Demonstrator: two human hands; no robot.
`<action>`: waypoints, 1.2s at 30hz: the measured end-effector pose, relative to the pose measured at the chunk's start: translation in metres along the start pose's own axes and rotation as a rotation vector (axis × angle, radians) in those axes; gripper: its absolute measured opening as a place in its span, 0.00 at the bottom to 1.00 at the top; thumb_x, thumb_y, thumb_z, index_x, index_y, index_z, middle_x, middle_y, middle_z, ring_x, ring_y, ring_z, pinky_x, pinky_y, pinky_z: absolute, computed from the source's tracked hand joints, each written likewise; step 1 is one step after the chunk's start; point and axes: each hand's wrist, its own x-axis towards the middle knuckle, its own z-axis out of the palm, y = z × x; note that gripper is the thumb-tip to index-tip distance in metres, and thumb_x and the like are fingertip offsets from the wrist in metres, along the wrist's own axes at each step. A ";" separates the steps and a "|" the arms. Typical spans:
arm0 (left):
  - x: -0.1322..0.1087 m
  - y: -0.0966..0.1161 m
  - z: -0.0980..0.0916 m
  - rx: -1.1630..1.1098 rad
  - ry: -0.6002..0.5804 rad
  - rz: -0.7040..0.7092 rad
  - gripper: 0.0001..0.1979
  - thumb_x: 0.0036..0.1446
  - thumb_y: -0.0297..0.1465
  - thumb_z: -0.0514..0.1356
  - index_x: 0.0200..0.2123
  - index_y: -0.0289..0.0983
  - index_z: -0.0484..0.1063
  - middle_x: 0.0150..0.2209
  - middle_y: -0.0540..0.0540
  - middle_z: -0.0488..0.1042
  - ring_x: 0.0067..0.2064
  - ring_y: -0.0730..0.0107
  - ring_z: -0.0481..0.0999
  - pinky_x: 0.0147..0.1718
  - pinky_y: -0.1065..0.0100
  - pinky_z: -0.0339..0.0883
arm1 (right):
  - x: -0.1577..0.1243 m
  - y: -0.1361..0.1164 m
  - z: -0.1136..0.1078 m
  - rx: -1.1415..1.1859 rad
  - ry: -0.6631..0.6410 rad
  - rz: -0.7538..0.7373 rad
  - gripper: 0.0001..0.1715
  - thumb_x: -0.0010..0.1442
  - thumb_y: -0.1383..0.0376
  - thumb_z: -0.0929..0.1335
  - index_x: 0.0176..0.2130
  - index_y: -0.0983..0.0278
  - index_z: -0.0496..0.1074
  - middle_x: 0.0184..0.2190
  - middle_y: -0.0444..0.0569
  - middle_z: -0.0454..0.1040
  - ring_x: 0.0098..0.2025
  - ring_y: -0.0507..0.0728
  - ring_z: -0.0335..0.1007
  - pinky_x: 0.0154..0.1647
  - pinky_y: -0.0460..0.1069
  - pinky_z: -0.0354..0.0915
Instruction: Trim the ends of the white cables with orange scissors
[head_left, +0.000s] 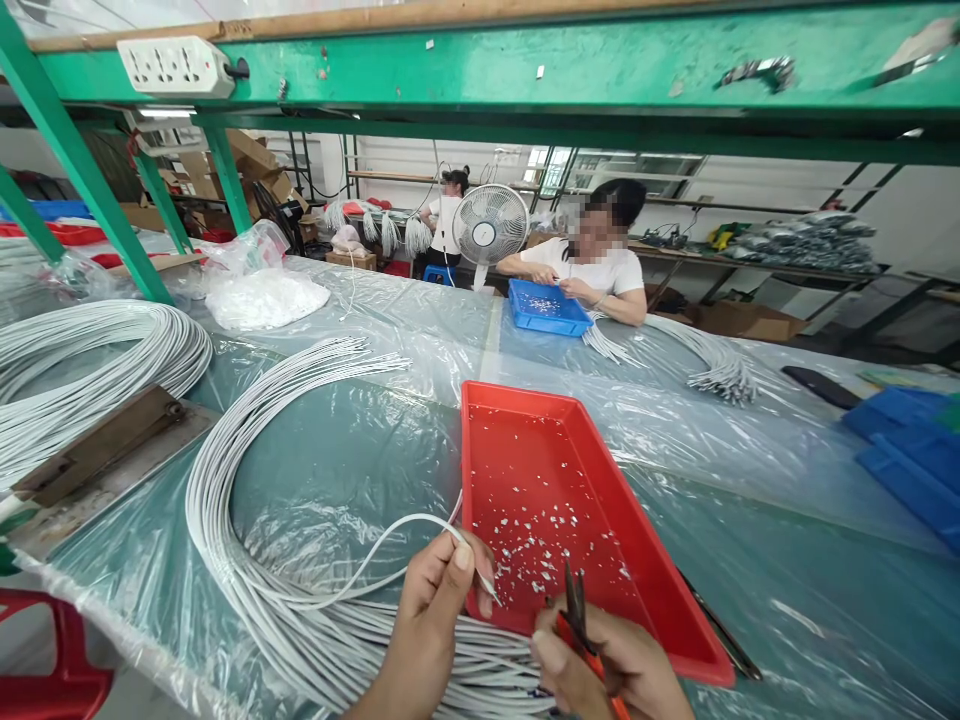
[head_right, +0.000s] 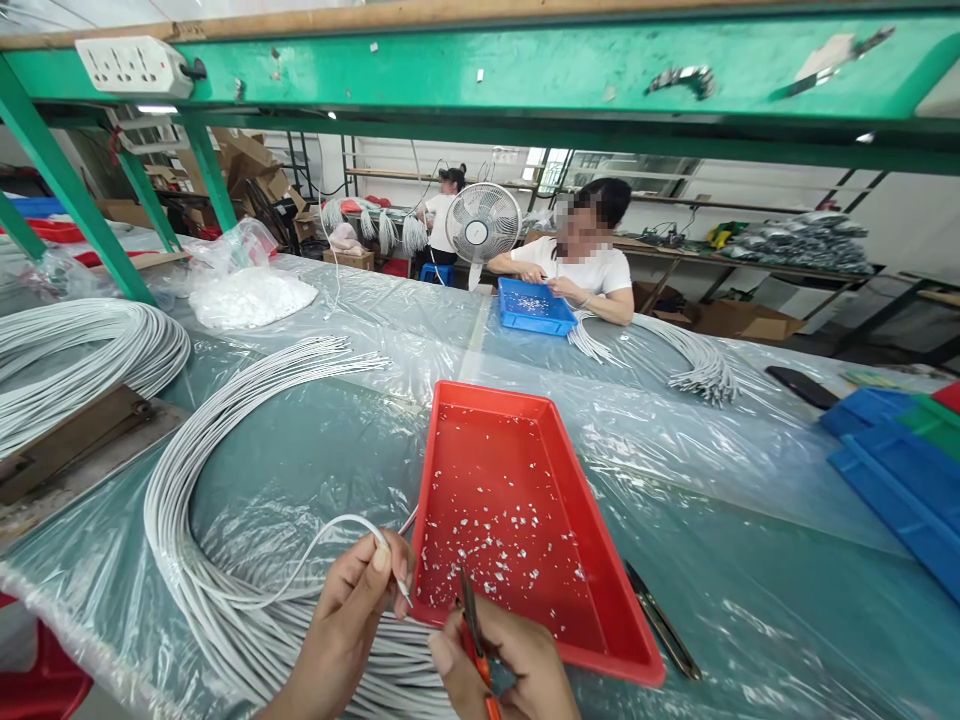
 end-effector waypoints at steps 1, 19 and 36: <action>-0.001 0.000 0.000 0.035 -0.006 0.020 0.13 0.61 0.33 0.48 0.26 0.35 0.64 0.24 0.51 0.60 0.26 0.74 0.59 0.29 0.71 0.55 | 0.003 -0.004 -0.002 -0.035 0.037 -0.024 0.21 0.53 0.53 0.64 0.19 0.65 0.65 0.14 0.43 0.60 0.16 0.48 0.54 0.15 0.43 0.52; -0.006 -0.003 0.000 0.353 -0.017 0.168 0.13 0.61 0.30 0.47 0.27 0.36 0.65 0.27 0.49 0.64 0.30 0.70 0.63 0.33 0.70 0.57 | 0.020 -0.018 -0.012 -0.317 -0.135 -0.147 0.10 0.49 0.69 0.63 0.19 0.65 0.63 0.16 0.40 0.58 0.19 0.48 0.52 0.19 0.42 0.52; -0.006 -0.002 0.003 0.190 -0.016 0.237 0.13 0.60 0.31 0.50 0.26 0.35 0.69 0.25 0.49 0.65 0.26 0.72 0.65 0.28 0.71 0.59 | 0.025 -0.015 -0.010 -0.086 0.009 -0.040 0.06 0.45 0.70 0.63 0.19 0.65 0.60 0.16 0.40 0.58 0.20 0.49 0.52 0.20 0.43 0.52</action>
